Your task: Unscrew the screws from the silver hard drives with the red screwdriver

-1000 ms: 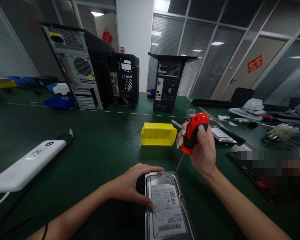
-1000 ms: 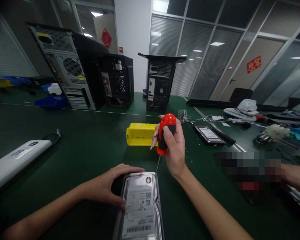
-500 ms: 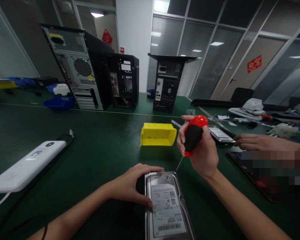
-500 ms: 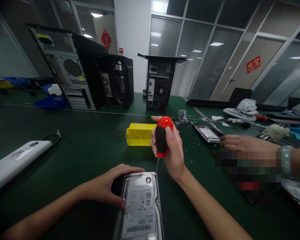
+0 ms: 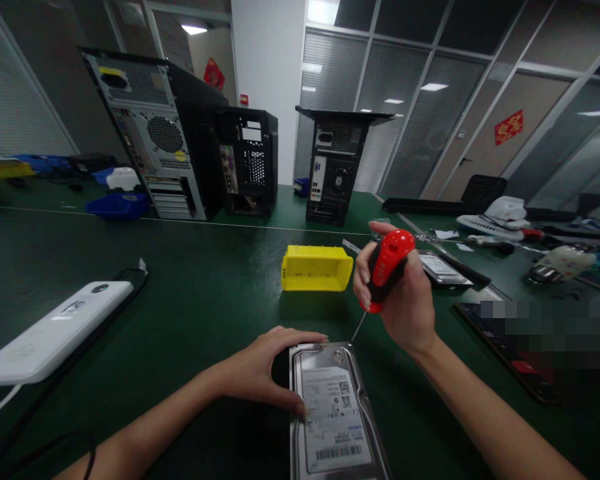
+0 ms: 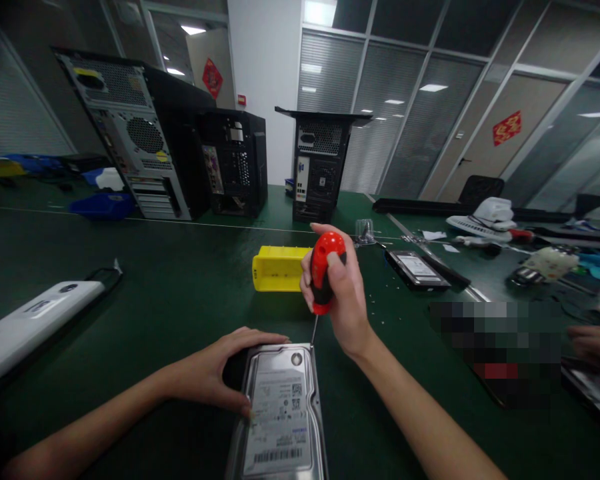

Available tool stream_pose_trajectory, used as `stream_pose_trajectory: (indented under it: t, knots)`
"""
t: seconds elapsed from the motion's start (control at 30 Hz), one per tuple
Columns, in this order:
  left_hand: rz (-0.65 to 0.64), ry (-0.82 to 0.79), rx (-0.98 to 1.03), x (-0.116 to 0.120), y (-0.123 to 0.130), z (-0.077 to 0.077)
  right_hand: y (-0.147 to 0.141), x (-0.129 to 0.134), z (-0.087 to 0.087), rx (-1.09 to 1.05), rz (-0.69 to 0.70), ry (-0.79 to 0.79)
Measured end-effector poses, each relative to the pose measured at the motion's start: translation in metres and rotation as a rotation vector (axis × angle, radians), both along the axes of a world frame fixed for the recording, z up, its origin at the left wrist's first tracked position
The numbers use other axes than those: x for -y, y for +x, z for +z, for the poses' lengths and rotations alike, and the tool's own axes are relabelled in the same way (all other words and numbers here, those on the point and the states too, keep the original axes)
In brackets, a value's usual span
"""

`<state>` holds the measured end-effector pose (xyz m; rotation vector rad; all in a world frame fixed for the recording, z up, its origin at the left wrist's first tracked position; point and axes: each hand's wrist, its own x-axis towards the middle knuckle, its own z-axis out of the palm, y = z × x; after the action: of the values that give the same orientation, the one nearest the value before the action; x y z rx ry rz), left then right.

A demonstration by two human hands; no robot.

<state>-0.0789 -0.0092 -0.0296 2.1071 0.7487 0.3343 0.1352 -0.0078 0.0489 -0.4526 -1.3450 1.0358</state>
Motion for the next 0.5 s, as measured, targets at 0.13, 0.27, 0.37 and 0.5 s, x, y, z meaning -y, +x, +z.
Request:
stream_pose_trajectory:
  t: [0.13, 0.27, 0.37, 0.5]
  knots:
    - [-0.001, 0.004, -0.001, -0.0007, 0.0005, -0.0009, 0.0002, -0.0027, -0.0009, -0.007, -0.004, -0.003]
    - [-0.003, 0.003, 0.002, -0.0009, 0.0001, -0.001, 0.0016, -0.0044, 0.0005, -0.017, -0.088, 0.01]
    - [0.001, -0.002, 0.003, -0.0005, -0.0003, -0.0007, 0.003, -0.0042, 0.0025, 0.012, -0.121, -0.021]
    - [0.004, -0.002, 0.002, -0.0005, -0.0005, -0.001, 0.0027, -0.0035, 0.0043, -0.02, -0.091, -0.003]
